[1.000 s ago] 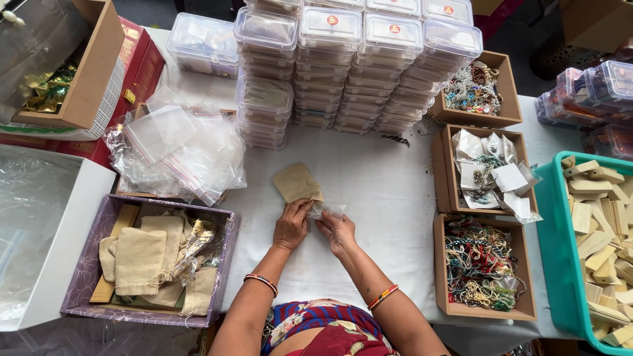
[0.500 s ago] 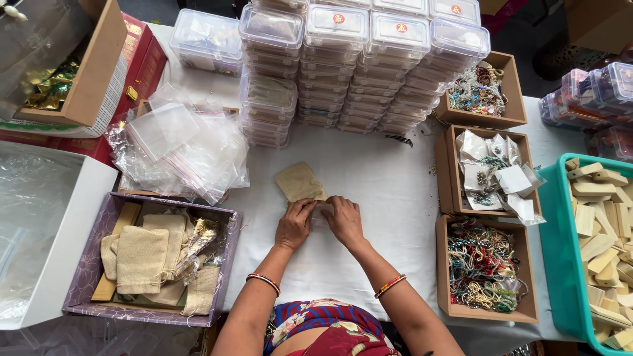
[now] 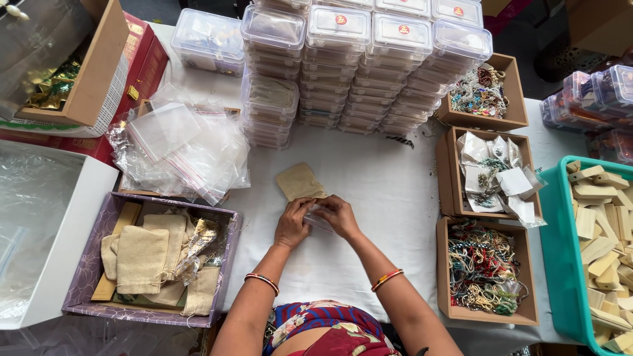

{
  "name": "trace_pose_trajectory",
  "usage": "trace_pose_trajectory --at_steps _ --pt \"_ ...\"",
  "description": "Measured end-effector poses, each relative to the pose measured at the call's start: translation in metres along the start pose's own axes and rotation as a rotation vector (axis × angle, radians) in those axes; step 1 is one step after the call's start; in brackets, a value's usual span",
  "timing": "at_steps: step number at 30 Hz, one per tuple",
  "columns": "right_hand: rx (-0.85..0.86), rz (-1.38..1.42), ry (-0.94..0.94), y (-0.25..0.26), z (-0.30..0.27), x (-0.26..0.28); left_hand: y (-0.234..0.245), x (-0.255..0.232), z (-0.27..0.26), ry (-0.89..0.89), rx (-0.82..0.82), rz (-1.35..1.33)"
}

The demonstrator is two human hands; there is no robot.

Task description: The person places a small cloth pouch into a clear plastic container and stacks it with others. Then the person picks up a beaded necklace, straightens it, places it into a small plastic bag, and puts the bag into a cloth pouch. The person repeats the process with another necklace, placing it into a plastic bag and then into a cloth pouch.

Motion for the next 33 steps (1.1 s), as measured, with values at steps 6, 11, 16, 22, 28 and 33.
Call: trace_pose_trajectory --at_steps 6,11,16,22,28,33 --pt "-0.351 -0.371 -0.070 -0.002 -0.017 0.039 0.009 -0.009 -0.006 -0.068 -0.094 -0.016" --pt "-0.359 -0.419 -0.114 0.003 -0.010 0.039 0.015 -0.023 -0.012 -0.163 -0.155 0.062" --pt "-0.302 -0.481 -0.395 0.007 -0.002 -0.013 0.008 -0.034 -0.017 -0.305 -0.143 0.171" --pt "-0.300 -0.235 -0.279 0.014 -0.037 0.030 0.015 -0.038 -0.014 -0.274 -0.148 0.167" --pt "-0.250 0.322 -0.231 -0.003 -0.033 0.005 0.011 -0.040 -0.016 -0.295 -0.120 0.180" --pt "-0.418 0.458 -0.042 -0.010 -0.021 -0.028 0.011 -0.040 -0.016 -0.319 -0.113 0.157"
Point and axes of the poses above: each hand's wrist, its own z-axis towards the middle knuckle, its own y-axis out of the back of the hand, x = y × z, the point moved 9 cm from there along z, towards the middle knuckle, and after that the axes turned 7 degrees about x, right-handed, at the moved point
